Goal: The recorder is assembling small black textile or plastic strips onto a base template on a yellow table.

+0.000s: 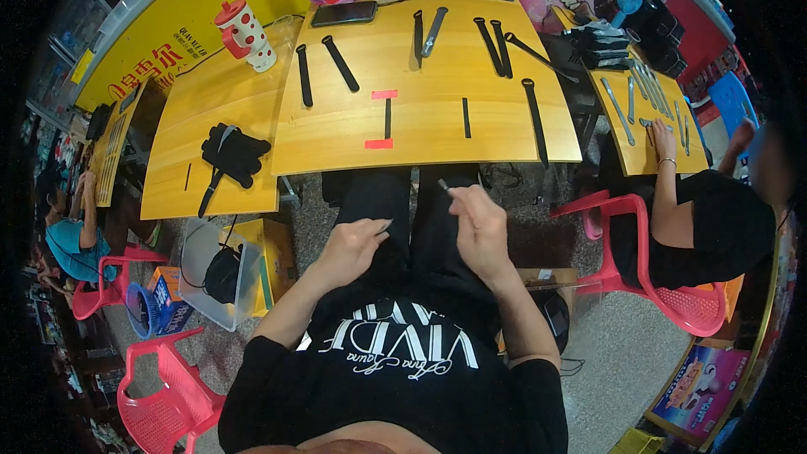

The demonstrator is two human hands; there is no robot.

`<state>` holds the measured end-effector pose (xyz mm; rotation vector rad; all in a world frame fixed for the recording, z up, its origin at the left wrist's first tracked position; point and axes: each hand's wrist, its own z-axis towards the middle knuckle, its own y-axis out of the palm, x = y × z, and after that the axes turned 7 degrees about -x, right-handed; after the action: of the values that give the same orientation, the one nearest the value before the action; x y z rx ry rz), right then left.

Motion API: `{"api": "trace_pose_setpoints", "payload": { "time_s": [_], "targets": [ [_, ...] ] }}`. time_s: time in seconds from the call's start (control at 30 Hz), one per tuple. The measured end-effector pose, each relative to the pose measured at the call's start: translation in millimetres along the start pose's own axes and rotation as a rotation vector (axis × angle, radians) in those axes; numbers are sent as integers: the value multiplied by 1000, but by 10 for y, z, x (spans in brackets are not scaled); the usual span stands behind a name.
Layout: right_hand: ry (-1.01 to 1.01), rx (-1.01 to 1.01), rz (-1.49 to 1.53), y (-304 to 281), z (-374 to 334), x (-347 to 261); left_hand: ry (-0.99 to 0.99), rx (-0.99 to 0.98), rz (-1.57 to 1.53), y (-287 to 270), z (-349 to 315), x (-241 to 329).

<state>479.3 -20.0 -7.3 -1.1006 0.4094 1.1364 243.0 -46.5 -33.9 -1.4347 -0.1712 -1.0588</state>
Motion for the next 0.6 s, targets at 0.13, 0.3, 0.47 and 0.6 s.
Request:
{"api": "trace_pose_setpoints", "payload": {
  "time_s": [0.13, 0.3, 0.47, 0.6],
  "targets": [
    [-54, -207, 67, 258, -184, -205, -15, 69, -226, 44, 29, 8],
    [-89, -160, -69, 304, -229, -250, -145, -101, -490, 8, 48, 102],
    [-124, -188, -136, 215, -162, -278, -221, -195, -746, 22, 5, 47],
    [-252, -198, -216, 161, -142, -242, -192, -252, -803, -3, 6, 76]
  ]
}}
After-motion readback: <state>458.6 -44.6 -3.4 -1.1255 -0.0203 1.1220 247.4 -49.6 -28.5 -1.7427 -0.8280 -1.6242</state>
